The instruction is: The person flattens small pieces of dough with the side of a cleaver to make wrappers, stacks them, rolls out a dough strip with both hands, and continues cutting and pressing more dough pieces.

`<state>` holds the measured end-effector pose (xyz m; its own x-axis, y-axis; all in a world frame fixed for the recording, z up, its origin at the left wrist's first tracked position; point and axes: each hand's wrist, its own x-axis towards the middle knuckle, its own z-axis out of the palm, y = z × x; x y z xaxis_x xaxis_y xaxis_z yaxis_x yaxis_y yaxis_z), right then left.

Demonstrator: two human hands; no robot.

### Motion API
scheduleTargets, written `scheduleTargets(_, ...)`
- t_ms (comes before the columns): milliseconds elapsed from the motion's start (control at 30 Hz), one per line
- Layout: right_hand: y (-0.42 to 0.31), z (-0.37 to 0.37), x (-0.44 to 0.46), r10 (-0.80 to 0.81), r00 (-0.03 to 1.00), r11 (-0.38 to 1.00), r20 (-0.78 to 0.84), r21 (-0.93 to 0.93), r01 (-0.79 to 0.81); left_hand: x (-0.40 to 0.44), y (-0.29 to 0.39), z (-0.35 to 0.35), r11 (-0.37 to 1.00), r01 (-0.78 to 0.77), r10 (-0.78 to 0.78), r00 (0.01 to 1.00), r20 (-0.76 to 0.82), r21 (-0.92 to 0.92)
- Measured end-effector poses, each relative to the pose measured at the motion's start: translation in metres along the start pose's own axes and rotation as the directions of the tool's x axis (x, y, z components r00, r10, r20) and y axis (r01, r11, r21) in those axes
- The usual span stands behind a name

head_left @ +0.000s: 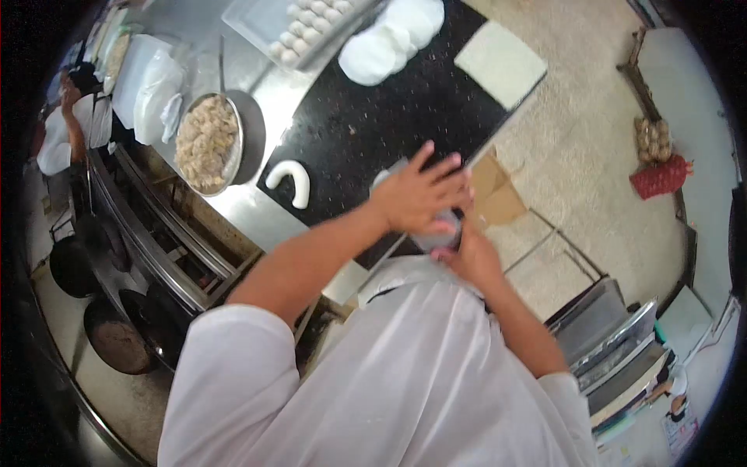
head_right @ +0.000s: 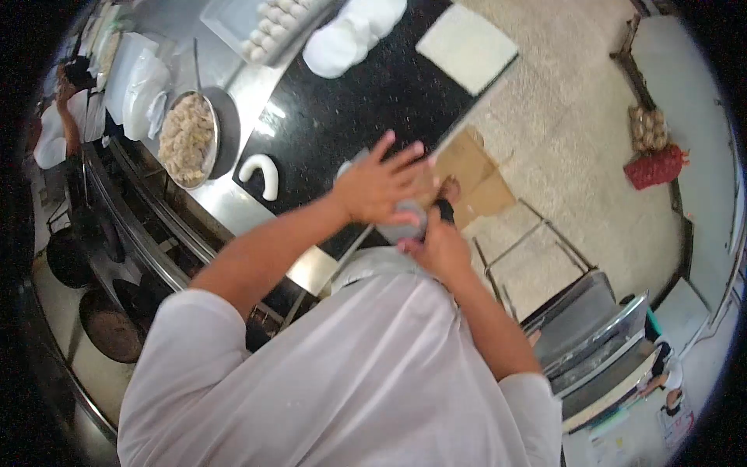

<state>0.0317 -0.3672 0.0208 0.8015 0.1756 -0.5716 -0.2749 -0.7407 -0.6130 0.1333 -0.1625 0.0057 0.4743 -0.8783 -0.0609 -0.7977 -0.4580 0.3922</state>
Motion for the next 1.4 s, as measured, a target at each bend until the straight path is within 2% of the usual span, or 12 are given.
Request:
scheduleTargets(267,-0.046,-0.060,0.067,-0.005,0.996,0.977,0.094,-0.213,0.025,0.028,-0.070,-0.019,0.973,0.155,-0.106,0.959,-0.263,0.171)
scheduleTargets(433,0.013,-0.009,0.010,-0.274,0.959,0.962,0.074,0.031,0.272,-0.003,0.007,0.003,0.997,0.052,-0.050,0.998,-0.042,0.053)
scheduleTargets(533,-0.009,-0.037,-0.002,0.155,0.957,0.986,0.244,0.015,-0.164,0.022,-0.003,0.003,0.998,0.047,-0.043,0.995,-0.092,0.038)
scheduleTargets(600,-0.007,-0.052,0.036,-0.043,0.997,0.972,0.057,-0.230,0.055,0.038,-0.025,-0.009,0.987,0.061,-0.043,0.992,-0.119,0.152)
scheduleTargets(833,-0.018,-0.051,0.065,-0.140,0.979,0.978,0.145,-0.134,0.160,0.021,-0.056,-0.018,0.977,0.196,-0.172,0.957,-0.236,0.086)
scheduleTargets(933,0.031,-0.010,0.029,-0.455,0.883,0.874,0.117,-0.133,0.468,-0.011,0.003,0.003,0.986,0.157,-0.149,0.980,-0.131,0.057)
scheduleTargets(1000,0.040,-0.004,0.015,-0.514,0.828,0.847,-0.225,-0.285,0.449,0.015,-0.008,0.007,0.993,0.101,-0.091,0.984,-0.150,0.062)
scheduleTargets(1033,0.038,-0.010,0.019,-0.276,0.954,0.961,-0.116,-0.014,0.277,0.022,-0.003,0.010,0.997,0.055,-0.045,0.987,-0.157,0.063)
scheduleTargets(1133,-0.008,-0.073,0.043,0.077,0.982,0.995,0.174,-0.080,-0.064,0.053,-0.030,-0.008,0.985,0.100,-0.058,0.960,-0.273,0.142)
scheduleTargets(1267,-0.028,-0.089,0.061,-0.036,0.998,0.977,0.050,-0.210,0.046,0.061,-0.059,-0.021,0.970,0.145,-0.056,0.913,-0.403,0.193)
scheduleTargets(1367,-0.027,-0.064,0.045,-0.092,0.987,0.972,-0.130,-0.228,0.061,0.055,-0.073,-0.038,0.948,0.292,-0.126,0.712,-0.691,0.128)
scheduleTargets(1400,-0.024,-0.050,0.031,-0.013,0.990,0.988,-0.137,-0.151,-0.008,0.043,-0.064,-0.055,0.917,0.390,-0.366,0.740,-0.565,-0.083)
